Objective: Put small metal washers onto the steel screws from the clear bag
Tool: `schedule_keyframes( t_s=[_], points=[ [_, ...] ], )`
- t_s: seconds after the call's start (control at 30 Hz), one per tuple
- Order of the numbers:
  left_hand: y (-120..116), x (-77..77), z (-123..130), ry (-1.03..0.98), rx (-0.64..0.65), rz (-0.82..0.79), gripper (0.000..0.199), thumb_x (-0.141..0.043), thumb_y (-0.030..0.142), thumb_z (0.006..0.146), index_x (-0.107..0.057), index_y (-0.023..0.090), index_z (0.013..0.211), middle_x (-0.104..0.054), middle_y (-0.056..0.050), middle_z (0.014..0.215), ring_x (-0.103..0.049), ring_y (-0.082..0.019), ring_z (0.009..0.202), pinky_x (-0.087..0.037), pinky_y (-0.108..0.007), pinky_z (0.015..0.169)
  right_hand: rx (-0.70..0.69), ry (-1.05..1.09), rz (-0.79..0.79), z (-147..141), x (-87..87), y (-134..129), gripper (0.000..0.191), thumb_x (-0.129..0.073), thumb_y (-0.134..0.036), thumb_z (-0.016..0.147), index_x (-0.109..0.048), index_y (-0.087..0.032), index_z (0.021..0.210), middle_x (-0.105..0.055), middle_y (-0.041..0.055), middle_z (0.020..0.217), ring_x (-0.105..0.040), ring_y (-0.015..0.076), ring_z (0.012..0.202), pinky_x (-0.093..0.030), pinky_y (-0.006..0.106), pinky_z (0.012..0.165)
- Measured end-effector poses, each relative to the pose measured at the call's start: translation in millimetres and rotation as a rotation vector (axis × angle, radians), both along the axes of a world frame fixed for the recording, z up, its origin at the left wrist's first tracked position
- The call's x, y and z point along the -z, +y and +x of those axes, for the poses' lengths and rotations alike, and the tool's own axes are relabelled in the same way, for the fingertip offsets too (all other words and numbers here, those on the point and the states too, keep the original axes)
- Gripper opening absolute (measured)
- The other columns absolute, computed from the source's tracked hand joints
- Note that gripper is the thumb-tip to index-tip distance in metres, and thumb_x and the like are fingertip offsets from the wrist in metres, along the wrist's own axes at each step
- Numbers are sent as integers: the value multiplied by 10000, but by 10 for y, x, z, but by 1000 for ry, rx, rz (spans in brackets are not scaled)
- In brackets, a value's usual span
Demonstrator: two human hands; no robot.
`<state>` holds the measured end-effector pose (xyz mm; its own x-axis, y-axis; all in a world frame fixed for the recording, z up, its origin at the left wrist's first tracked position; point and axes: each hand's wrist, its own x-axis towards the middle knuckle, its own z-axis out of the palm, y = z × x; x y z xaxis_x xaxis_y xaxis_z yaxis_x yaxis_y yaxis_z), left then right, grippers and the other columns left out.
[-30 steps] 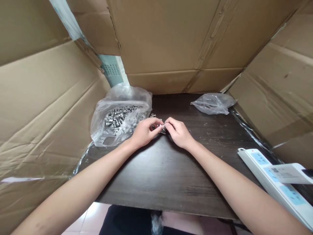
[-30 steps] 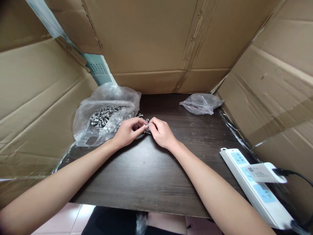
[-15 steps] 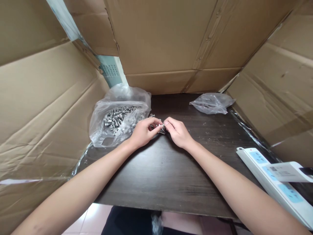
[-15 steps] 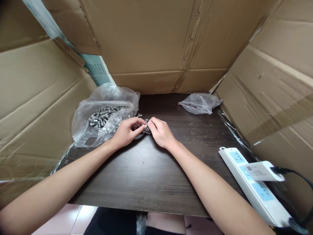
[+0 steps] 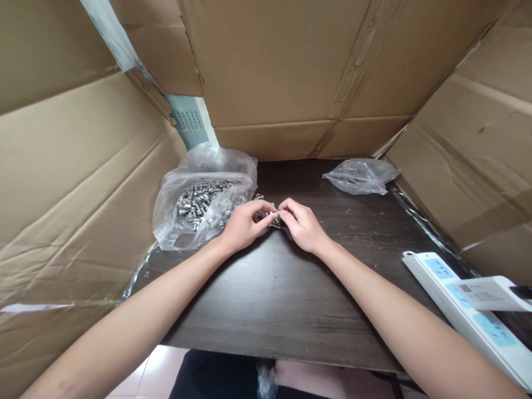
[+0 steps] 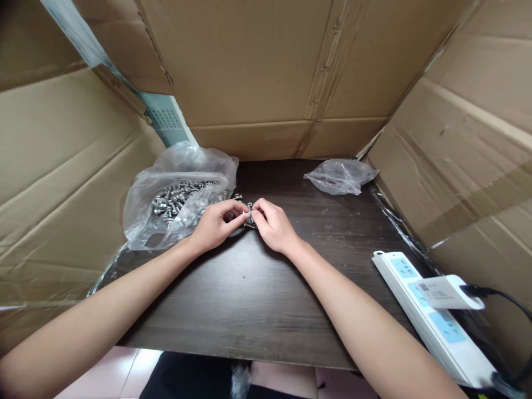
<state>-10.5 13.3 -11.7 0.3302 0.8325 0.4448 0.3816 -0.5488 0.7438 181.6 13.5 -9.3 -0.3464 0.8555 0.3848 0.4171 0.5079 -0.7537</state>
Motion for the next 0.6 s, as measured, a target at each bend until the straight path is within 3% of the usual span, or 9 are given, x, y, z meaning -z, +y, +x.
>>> schedule_keyframes(
  t_s=[0.6],
  points=[
    [-10, -15, 2, 9, 7, 7, 143, -661, 297, 935, -721, 173, 974, -743, -39, 903, -668, -140, 760, -509, -228, 645, -7, -41, -15, -8, -5, -6, 249, -399, -338, 1000, -487, -212, 803, -577, 21, 759, -521, 177, 700, -393, 306, 691]
  ],
)
